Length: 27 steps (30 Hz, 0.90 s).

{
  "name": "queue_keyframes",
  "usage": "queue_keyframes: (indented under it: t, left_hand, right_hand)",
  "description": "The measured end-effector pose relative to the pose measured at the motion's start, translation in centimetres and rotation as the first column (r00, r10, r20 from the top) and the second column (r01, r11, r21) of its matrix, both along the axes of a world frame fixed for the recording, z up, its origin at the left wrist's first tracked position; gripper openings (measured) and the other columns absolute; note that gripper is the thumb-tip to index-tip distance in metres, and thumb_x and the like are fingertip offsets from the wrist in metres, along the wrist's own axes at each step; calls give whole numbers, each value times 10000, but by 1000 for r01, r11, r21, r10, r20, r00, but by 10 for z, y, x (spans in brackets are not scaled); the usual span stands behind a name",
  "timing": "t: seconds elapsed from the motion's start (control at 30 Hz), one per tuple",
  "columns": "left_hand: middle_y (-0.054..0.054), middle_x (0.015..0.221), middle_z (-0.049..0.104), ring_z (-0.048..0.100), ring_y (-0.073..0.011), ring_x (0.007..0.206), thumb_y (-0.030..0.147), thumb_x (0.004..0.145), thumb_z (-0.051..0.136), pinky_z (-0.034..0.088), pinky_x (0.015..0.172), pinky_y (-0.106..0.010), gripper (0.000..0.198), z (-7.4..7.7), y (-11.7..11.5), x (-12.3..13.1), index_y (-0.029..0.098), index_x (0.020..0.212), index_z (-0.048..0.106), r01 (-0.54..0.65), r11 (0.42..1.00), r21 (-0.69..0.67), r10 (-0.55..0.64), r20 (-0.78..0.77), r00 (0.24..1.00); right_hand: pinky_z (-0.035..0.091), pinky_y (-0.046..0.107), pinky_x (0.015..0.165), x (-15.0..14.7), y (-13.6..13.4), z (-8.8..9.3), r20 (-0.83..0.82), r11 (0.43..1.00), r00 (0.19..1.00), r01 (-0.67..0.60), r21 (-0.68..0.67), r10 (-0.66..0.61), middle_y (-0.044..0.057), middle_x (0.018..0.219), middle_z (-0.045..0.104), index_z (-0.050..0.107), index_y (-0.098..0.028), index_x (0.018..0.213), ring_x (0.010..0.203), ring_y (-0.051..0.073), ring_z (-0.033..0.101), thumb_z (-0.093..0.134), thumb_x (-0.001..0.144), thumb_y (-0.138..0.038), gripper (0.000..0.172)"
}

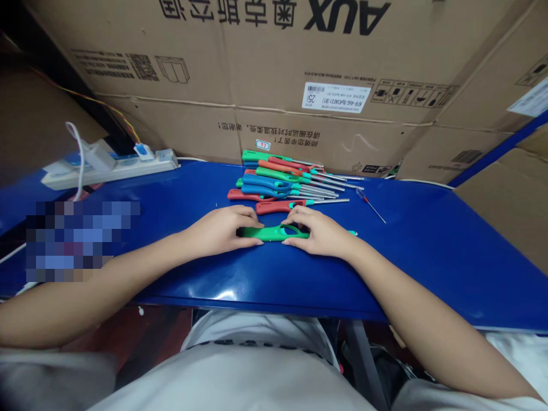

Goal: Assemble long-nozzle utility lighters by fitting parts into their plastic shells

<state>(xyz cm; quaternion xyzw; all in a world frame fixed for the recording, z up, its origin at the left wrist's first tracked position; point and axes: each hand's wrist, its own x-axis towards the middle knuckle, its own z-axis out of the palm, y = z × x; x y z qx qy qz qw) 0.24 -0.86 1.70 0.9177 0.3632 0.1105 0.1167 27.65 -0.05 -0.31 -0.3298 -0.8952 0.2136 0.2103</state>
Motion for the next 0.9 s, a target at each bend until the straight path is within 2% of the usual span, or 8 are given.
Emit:
queue_keyframes:
  t: [0.17, 0.27, 0.37, 0.47, 0.57, 0.67, 0.77, 0.9]
  left_hand:
    - [-46, 1072, 707, 674, -213, 993, 356, 900, 690, 505, 773, -286, 261, -3, -4, 2, 201, 1102, 745, 2, 997, 75, 1, -40, 999]
    - [-68, 1047, 702, 673, -232, 959, 346, 905, 652, 499, 751, -304, 239, -5, -9, 6, 190, 1055, 753, 11, 983, 183, 9, -107, 994]
    - [-77, 1022, 699, 669, -245, 950, 357, 892, 638, 503, 768, -322, 248, -6, -11, 8, 179, 1020, 754, 25, 972, 233, 7, -136, 991]
    - [-71, 1024, 701, 668, -247, 967, 350, 883, 642, 505, 782, -323, 246, -7, -8, 6, 180, 1030, 743, 24, 972, 235, 5, -123, 992]
    - [-63, 1054, 708, 671, -235, 989, 358, 948, 582, 498, 782, -307, 249, -9, -2, 3, 191, 1070, 719, 18, 976, 215, 0, -82, 997]
    - [-62, 1033, 712, 676, -222, 973, 428, 1024, 464, 494, 780, -299, 336, -11, 1, 1, 181, 1072, 688, 27, 984, 176, -23, -24, 999]
    - [-75, 1001, 707, 673, -214, 929, 479, 1039, 408, 495, 782, -299, 409, -12, 2, 2, 159, 1004, 660, 62, 989, 133, -65, 17, 998]
    - [-73, 993, 694, 668, -203, 934, 455, 1050, 390, 495, 812, -294, 394, -14, 0, 4, 160, 988, 644, 88, 992, 92, -95, 78, 992]
  right_hand:
    - [559, 390, 872, -2, -2, -2, 13, 999, 1000, 18, 33, -19, 107, 1107, 659, 675, -202, 1157, 975, 233, 660, 733, 861, -375, 347]
    - [563, 385, 877, -3, -5, -1, 82, 993, 996, 28, 113, -37, 114, 1157, 653, 665, -207, 1194, 996, 238, 672, 682, 898, -373, 340]
    - [571, 375, 844, -4, -7, 1, 175, 980, 983, 15, 198, -50, 121, 1192, 656, 647, -204, 1232, 998, 245, 683, 621, 937, -392, 351]
    - [573, 366, 825, -3, -6, 2, 200, 967, 979, -18, 256, -35, 122, 1178, 680, 640, -191, 1224, 988, 244, 694, 588, 957, -389, 336]
    - [568, 356, 830, -3, -6, 3, 179, 957, 984, -35, 289, -18, 108, 1120, 721, 646, -189, 1179, 986, 235, 702, 537, 991, -357, 274]
    - [561, 337, 794, -2, -6, 2, 155, 953, 987, -14, 302, -35, 90, 1026, 750, 657, -193, 1097, 918, 220, 711, 516, 1009, -340, 221]
    - [545, 320, 730, -2, -6, 1, 140, 949, 988, 17, 315, -64, 84, 966, 754, 652, -197, 1038, 851, 214, 711, 527, 1003, -336, 190]
    - [520, 297, 674, -2, -7, -1, 104, 950, 992, 42, 309, -77, 73, 908, 748, 645, -201, 989, 787, 200, 701, 535, 995, -333, 172]
